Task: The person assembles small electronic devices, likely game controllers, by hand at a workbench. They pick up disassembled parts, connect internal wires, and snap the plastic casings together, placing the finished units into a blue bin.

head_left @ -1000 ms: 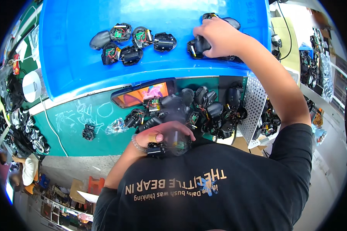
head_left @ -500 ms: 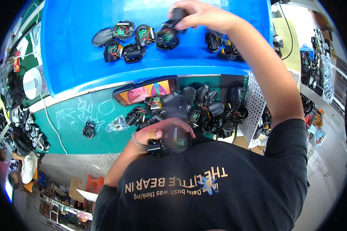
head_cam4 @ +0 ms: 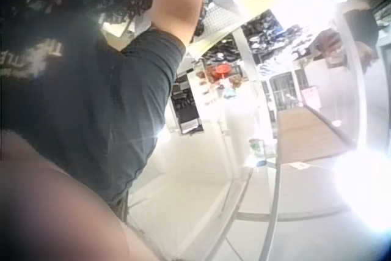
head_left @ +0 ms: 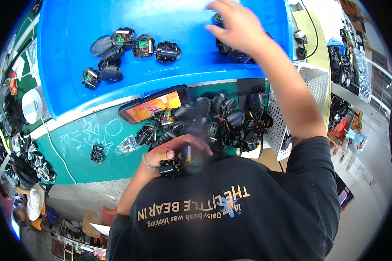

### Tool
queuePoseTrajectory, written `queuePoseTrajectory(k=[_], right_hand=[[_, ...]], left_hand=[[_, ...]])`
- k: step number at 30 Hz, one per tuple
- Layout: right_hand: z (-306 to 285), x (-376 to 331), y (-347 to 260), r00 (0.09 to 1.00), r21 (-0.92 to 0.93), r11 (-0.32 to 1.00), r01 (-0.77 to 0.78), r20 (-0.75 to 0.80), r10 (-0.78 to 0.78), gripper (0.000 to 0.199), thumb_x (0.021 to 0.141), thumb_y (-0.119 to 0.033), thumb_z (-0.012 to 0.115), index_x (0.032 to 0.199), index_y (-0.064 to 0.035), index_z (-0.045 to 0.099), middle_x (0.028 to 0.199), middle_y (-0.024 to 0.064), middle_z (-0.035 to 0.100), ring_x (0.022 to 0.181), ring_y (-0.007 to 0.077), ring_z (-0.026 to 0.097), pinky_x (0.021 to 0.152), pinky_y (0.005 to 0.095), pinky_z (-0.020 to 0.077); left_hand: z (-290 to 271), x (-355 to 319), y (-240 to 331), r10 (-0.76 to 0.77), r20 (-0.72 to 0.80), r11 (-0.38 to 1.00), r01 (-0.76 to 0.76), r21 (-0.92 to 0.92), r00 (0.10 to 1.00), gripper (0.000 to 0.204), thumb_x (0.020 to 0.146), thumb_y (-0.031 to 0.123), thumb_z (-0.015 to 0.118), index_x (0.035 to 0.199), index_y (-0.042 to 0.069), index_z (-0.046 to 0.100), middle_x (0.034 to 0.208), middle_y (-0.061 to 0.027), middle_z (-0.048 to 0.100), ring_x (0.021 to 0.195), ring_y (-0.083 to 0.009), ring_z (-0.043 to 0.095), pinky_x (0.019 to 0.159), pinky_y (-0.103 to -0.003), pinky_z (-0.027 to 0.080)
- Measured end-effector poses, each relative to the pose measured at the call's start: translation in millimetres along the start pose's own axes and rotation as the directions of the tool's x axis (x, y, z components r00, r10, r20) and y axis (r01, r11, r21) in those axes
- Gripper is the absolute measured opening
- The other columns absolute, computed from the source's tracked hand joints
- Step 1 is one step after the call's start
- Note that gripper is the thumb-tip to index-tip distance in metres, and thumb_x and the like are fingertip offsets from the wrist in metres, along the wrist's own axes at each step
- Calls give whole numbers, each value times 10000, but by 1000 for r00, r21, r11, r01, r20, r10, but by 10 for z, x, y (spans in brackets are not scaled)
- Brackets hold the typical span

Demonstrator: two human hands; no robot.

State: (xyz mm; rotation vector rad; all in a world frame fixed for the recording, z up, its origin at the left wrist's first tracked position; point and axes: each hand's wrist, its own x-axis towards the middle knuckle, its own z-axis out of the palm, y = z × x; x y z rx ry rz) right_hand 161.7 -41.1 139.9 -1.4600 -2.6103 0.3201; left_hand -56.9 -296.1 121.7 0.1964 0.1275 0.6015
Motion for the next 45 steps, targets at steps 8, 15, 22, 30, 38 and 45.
queuePoseTrajectory(k=[8, 15, 22, 30, 38, 45], right_hand=[[1, -93, 414, 940, -156, 980, -128, 297, 170, 314, 808, -261, 644, 1069, -92, 602, 884, 137, 659, 866, 343, 620, 763, 434, 480], [-103, 115, 290, 909, 672, 654, -347, 411, 60, 257, 883, -131, 564, 1083, 27, 592, 885, 67, 642, 799, 133, 594, 729, 266, 485], [178, 333, -733, 955, 697, 691, -190, 296, -37, 302, 877, -270, 604, 1041, -18, 635, 826, 88, 656, 754, 158, 606, 693, 318, 487], [226, 62, -1245, 927, 719, 690, 88, 194, -320, 318, 886, -276, 565, 1111, -55, 599, 1032, 168, 636, 974, 356, 599, 848, 435, 471], [-251, -323, 462, 910, 643, 645, -413, 310, 275, 127, 920, -130, 499, 939, -28, 572, 856, 63, 630, 820, 139, 597, 766, 283, 479], [-133, -519, -176, 865, 237, 947, -218, 495, 76, 333, 930, -362, 509, 1119, -93, 563, 996, 167, 618, 942, 316, 604, 809, 404, 467]], left_hand=[[16, 35, 24, -16, 18, 1000, 16, 14, 1000, 741, 795, 573, 616, 1251, 7, 474, 1234, -311, 442, 1046, -318, 583, 890, -386, 488], [20, -10, 22, -2, -3, 1000, 2, -9, 1000, 733, 796, 557, 622, 1249, 3, 465, 1245, -315, 429, 1040, -319, 587, 892, -393, 488], [15, 27, -7, -12, 19, 999, 12, -38, 1000, 729, 803, 556, 616, 1240, -8, 467, 1239, -320, 427, 1070, -324, 565, 906, -391, 478], [32, -26, 1, 0, -24, 1000, 0, -20, 1000, 725, 818, 554, 593, 1242, -19, 463, 1228, -331, 422, 1060, -335, 565, 896, -386, 479], [9, 33, -26, 11, 26, 1000, -10, -27, 1000, 731, 821, 555, 593, 1244, -27, 460, 1236, -332, 415, 1068, -339, 563, 892, -392, 481], [37, 79, -12, -22, 3, 999, 22, -28, 1000, 742, 817, 562, 598, 1252, -23, 459, 1235, -334, 415, 1068, -344, 561, 889, -400, 482]])
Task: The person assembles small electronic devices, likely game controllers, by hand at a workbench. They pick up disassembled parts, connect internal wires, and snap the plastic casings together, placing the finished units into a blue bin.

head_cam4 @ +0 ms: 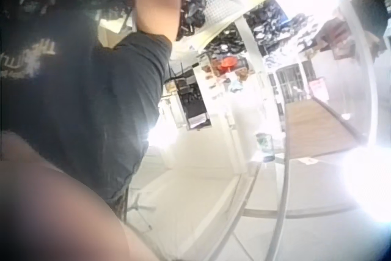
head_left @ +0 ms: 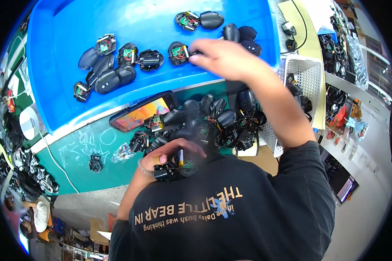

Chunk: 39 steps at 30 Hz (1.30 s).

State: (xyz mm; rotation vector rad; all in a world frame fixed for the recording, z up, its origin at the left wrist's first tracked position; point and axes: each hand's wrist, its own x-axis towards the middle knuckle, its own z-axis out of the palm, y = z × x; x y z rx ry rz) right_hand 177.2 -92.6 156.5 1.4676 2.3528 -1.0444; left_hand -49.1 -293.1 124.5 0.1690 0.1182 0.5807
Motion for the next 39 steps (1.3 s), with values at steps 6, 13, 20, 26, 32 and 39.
queuePoseTrajectory(k=[6, 13, 20, 26, 32, 39], right_hand=[[56, 98, -78, 967, 563, 802, 199, 17, -253, 377, 971, -347, 464, 1165, -33, 545, 1108, 113, 598, 1076, 232, 549, 938, 345, 414], [-283, 170, 665, 945, 285, 952, 115, -328, -16, 354, 895, -163, 508, 1239, -82, 508, 1155, 121, 611, 1062, 257, 580, 919, 358, 445], [-91, 589, 439, 997, 505, 861, 61, 12, -77, 497, 849, -65, 489, 1341, -79, 423, 1250, 163, 564, 1223, 271, 485, 1033, 358, 359], [-529, 331, 892, 995, 344, 936, 82, -86, -55, 435, 858, -86, 460, 1293, -72, 463, 1211, 111, 598, 1146, 221, 539, 968, 347, 406], [-530, 140, 879, 995, -295, 951, -92, -62, 77, 492, 785, -128, 650, 1252, -119, 497, 1150, 133, 610, 1115, 293, 555, 973, 364, 401], [-486, 321, 1015, 996, -352, 936, 3, 84, 28, 468, 723, -223, 743, 1141, -119, 558, 992, 129, 644, 949, 296, 621, 775, 389, 486]], left_hand=[[-34, -93, -33, -4, -31, 1000, 4, 7, 1000, 727, 784, 556, 585, 1201, -32, 489, 1269, -283, 469, 1216, -349, 457, 1031, -428, 335], [21, -57, -15, -20, -36, 1000, 20, -1, 999, 719, 807, 558, 573, 1214, -28, 481, 1250, -293, 460, 1159, -339, 497, 978, -419, 388], [4, -20, 21, -2, 4, 1000, 2, 5, 1000, 738, 812, 558, 605, 1240, -26, 464, 1237, -334, 408, 1057, -334, 566, 893, -398, 481], [14, -91, 34, 3, -42, 1000, -3, -15, 999, 729, 810, 551, 615, 1232, -25, 467, 1229, -332, 418, 1055, -333, 571, 894, -399, 485], [-2, -13, 7, -4, 4, 1000, 4, -6, 1000, 734, 809, 557, 614, 1228, -27, 469, 1232, -325, 423, 1059, -335, 571, 898, -401, 486], [21, -47, 47, -23, -7, 1000, 23, -4, 1000, 740, 811, 560, 610, 1238, -27, 464, 1234, -333, 419, 1063, -343, 569, 900, -403, 485]])
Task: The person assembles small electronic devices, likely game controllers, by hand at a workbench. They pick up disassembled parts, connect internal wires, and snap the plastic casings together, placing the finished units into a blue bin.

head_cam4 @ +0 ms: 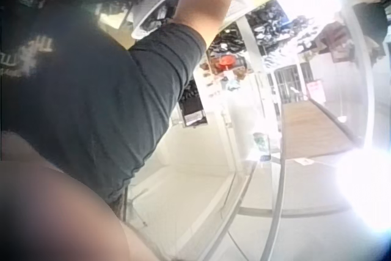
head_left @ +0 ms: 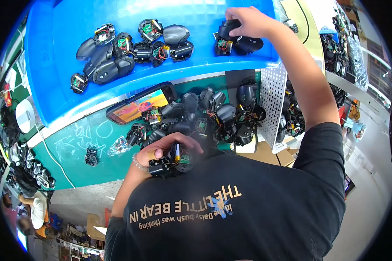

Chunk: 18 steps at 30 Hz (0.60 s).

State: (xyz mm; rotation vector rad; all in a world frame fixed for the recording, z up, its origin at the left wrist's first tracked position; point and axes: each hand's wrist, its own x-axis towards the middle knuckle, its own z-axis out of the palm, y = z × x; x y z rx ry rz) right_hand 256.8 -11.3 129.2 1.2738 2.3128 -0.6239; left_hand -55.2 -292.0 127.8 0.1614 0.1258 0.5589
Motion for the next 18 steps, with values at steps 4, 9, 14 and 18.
queuePoseTrajectory(k=[4, 9, 14, 18], right_hand=[[-354, 7, -221, 990, 249, 968, -15, 143, -21, 202, 848, -108, 638, 996, 15, 576, 862, 66, 630, 798, 151, 590, 708, 296, 488], [-344, 179, -439, 960, 786, 619, -10, 181, -214, 295, 829, -163, 677, 1056, -23, 549, 871, 69, 614, 800, 157, 580, 696, 321, 475], [-80, 404, -608, 961, 736, 636, 231, -73, -265, 393, 857, -354, 636, 1094, -44, 594, 980, 67, 648, 898, 161, 619, 752, 318, 480], [-212, -2, -243, 970, 188, 982, 11, -242, 35, 373, 768, -174, 703, 1097, -64, 565, 903, 96, 637, 843, 216, 614, 713, 343, 486]], left_hand=[[17, -22, -7, 0, -44, 999, 1, 39, 999, 706, 787, 567, 568, 1172, -23, 518, 1221, -263, 514, 1172, -316, 491, 1003, -399, 354], [8, -31, -48, 28, -17, 999, -27, 46, 999, 704, 791, 570, 567, 1170, -20, 518, 1226, -261, 512, 1176, -313, 487, 1001, -395, 352], [27, -48, -18, 41, 31, 998, -43, 55, 999, 719, 804, 568, 593, 1205, -20, 486, 1229, -303, 451, 1091, -323, 548, 929, -389, 441], [-49, -160, -77, 52, 29, 996, -54, 66, 998, 730, 809, 573, 597, 1218, -18, 471, 1230, -319, 422, 1048, -332, 579, 891, -387, 486]])
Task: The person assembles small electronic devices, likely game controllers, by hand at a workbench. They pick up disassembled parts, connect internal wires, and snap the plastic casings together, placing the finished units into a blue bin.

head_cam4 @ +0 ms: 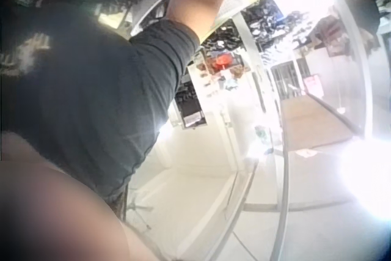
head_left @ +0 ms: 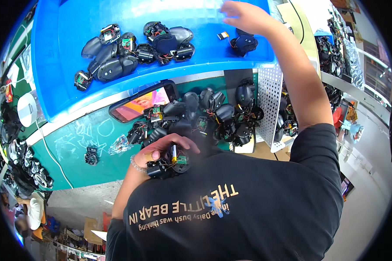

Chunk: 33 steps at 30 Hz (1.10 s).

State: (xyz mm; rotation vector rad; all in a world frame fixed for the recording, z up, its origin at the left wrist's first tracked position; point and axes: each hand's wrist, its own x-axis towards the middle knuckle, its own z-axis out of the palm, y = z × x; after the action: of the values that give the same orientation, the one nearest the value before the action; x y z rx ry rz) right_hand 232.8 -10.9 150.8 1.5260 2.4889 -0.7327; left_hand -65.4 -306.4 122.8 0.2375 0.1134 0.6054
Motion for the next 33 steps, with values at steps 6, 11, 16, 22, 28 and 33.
queuePoseTrajectory(k=[6, 11, 16, 22, 28, 33], right_hand=[[-171, -436, -249, 896, -540, 842, 8, 377, 233, 443, 667, -181, 740, 1087, -144, 601, 917, 115, 663, 876, 314, 641, 759, 402, 504], [-98, -378, -233, 886, -502, 864, -44, 380, 265, 515, 629, -155, 749, 1115, -131, 581, 928, 147, 649, 903, 326, 631, 772, 398, 500], [-246, -256, -98, 931, 32, 993, -115, 351, 97, 481, 688, -180, 760, 1108, -74, 553, 975, 112, 621, 921, 232, 598, 803, 348, 471], [-42, -91, -359, 905, 596, 794, -118, 394, -160, 407, 838, -216, 693, 1172, -48, 532, 995, 68, 593, 906, 151, 555, 823, 308, 457], [-185, -277, -73, 897, -391, 912, -124, 349, 272, 385, 912, -290, 560, 1226, -76, 497, 1049, 178, 636, 954, 318, 614, 844, 397, 474], [107, -380, -302, 845, -464, 873, -149, 399, 356, 406, 918, -311, 524, 1233, -58, 477, 1044, 191, 638, 952, 328, 622, 787, 416, 496]], left_hand=[[62, 74, 1, 4, -4, 1000, -4, 0, 1000, 720, 810, 569, 597, 1212, -15, 473, 1222, -313, 436, 1046, -328, 579, 883, -384, 489], [59, 108, 9, -10, 37, 1000, 10, 11, 999, 716, 811, 567, 597, 1208, -15, 474, 1225, -312, 437, 1040, -322, 582, 882, -380, 488], [80, 37, 21, -5, -11, 1000, 5, 17, 1000, 723, 813, 571, 590, 1215, -18, 471, 1228, -313, 435, 1041, -321, 582, 884, -383, 490], [56, 87, 10, -16, 29, 999, 14, 47, 999, 732, 815, 588, 571, 1219, -13, 467, 1229, -316, 431, 1040, -318, 580, 880, -382, 489], [76, 56, 17, -14, 18, 999, 14, 33, 1000, 728, 815, 589, 573, 1215, -10, 472, 1229, -316, 434, 1040, -319, 581, 880, -384, 490], [123, 96, -4, -16, 27, 999, 15, 40, 1000, 708, 810, 588, 586, 1216, 16, 485, 1228, -306, 452, 1036, -320, 587, 880, -392, 490]])
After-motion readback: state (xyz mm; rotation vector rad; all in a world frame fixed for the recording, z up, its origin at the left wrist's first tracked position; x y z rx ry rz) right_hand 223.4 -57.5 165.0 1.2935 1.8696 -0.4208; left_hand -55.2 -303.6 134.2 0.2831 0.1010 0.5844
